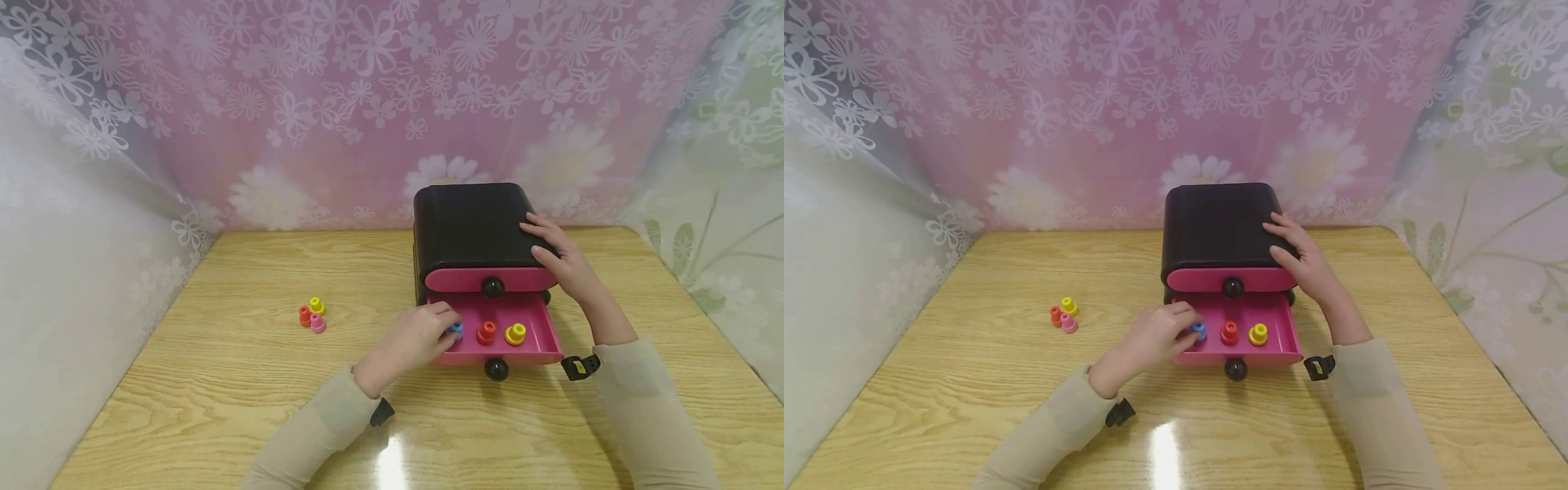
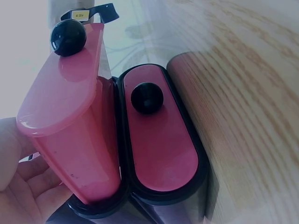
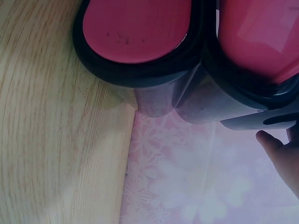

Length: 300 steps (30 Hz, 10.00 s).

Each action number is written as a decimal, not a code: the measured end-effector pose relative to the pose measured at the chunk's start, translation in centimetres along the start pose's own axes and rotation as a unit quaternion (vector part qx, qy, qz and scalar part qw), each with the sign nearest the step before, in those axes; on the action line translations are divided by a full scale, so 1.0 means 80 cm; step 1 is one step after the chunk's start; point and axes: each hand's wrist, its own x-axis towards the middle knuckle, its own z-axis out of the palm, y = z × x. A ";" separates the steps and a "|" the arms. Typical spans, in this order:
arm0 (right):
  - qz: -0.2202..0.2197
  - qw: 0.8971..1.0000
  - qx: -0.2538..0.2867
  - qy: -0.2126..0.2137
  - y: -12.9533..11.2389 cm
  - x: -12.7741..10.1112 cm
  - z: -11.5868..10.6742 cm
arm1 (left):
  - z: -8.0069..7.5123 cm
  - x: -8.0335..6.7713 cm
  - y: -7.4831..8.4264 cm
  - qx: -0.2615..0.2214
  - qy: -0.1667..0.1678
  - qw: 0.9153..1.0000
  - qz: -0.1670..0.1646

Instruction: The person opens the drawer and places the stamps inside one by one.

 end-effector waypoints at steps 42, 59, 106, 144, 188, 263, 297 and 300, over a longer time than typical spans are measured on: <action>-0.006 1.000 -0.003 0.004 -0.029 -0.007 0.008 | -0.005 0.000 0.062 0.061 0.110 0.962 0.244; 0.000 1.000 -0.007 0.001 -0.009 -0.005 0.003 | 0.006 -0.004 0.065 0.208 -0.020 0.933 0.293; -0.010 1.000 0.000 0.008 -0.028 -0.009 0.010 | 0.020 0.011 0.037 0.251 0.049 0.921 0.293; -0.011 1.000 0.016 0.003 0.012 -0.006 0.002 | 0.039 0.039 0.004 0.223 0.062 0.947 0.222; -0.013 1.000 -0.002 -0.001 0.001 -0.006 0.003 | 0.041 0.025 0.009 0.290 -0.076 0.899 0.319; -0.014 1.000 -0.020 -0.007 -0.035 -0.009 0.009 | 0.044 0.004 0.053 0.285 -0.118 0.865 0.395; -0.010 1.000 -0.010 -0.005 -0.027 -0.008 0.006 | 0.048 0.001 0.065 0.288 -0.143 0.858 0.400; -0.011 1.000 -0.011 -0.004 -0.030 -0.008 0.007 | 0.049 0.000 0.064 0.281 -0.144 0.863 0.395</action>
